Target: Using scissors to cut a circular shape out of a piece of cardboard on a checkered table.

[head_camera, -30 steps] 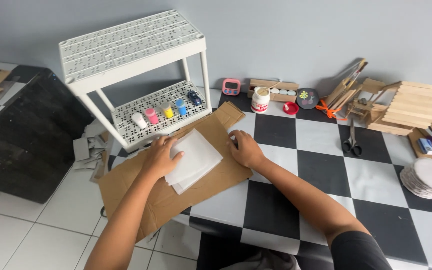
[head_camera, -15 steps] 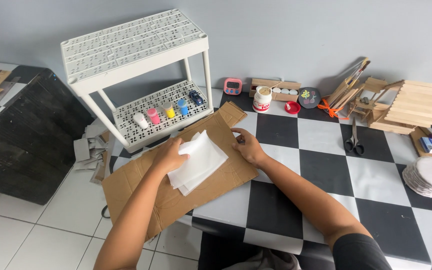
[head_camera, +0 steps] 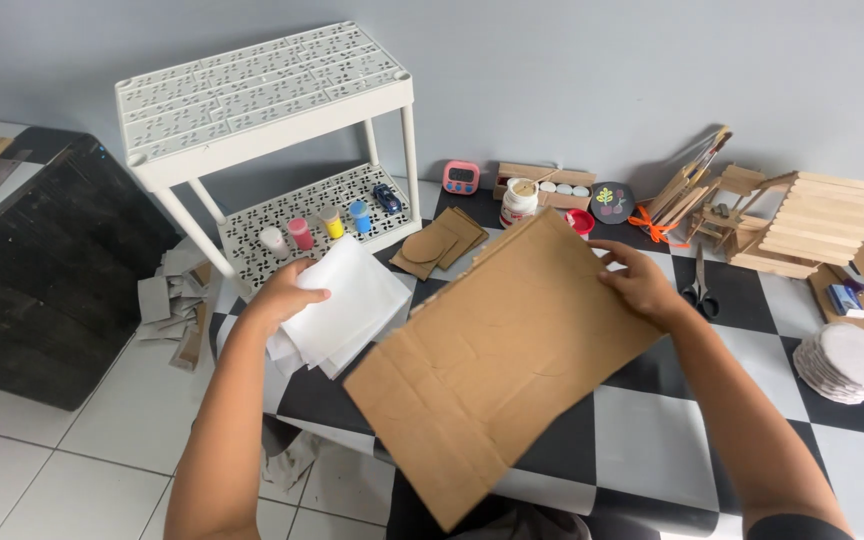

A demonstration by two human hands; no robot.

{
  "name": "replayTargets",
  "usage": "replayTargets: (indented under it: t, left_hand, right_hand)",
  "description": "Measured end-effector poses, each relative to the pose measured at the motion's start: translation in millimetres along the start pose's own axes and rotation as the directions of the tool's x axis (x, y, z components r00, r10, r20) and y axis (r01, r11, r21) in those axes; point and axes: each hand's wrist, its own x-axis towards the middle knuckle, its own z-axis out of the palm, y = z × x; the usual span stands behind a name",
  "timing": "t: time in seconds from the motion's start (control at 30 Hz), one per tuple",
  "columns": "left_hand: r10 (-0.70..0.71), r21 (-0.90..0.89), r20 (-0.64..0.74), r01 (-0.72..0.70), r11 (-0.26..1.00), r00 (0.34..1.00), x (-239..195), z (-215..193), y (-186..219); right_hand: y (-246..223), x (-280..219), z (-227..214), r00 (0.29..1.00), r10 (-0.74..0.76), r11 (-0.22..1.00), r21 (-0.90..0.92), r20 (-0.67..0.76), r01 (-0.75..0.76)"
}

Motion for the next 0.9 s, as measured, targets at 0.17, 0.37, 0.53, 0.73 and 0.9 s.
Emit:
replayTargets:
  t: [0.17, 0.37, 0.53, 0.73, 0.9]
  left_hand:
    - [0.006, 0.190, -0.010, -0.004, 0.982, 1.000, 45.3, 14.0, -35.5]
    - [0.247, 0.807, -0.222, 0.035, 0.590, 0.943, 60.6, 42.1, -20.3]
    - [0.486, 0.843, -0.218, -0.088, 0.531, 0.846, 53.2, 81.0, 31.9]
    - [0.361, 0.656, -0.015, -0.263, 0.708, 0.932, 77.9, 137.3, 59.5]
    - [0.416, 0.647, -0.021, -0.305, 0.698, 0.909, 91.6, 166.6, 70.2]
  right_hand:
    - [27.4, -12.4, -40.4, 0.991, 0.014, 0.970, -0.238, -0.134, -0.046]
    - [48.8, -11.1, -50.8, 0.973, -0.048, 0.882, -0.466, -0.226, -0.065]
    - [49.2, -11.9, -46.2, 0.972, -0.058, 0.852, -0.519, -0.229, -0.071]
    - [47.5, -21.9, -50.5, 0.979, -0.031, 0.861, -0.502, -0.201, -0.076]
    - [50.5, -25.4, -53.7, 0.977, -0.043, 0.857, -0.511, -0.207, -0.071]
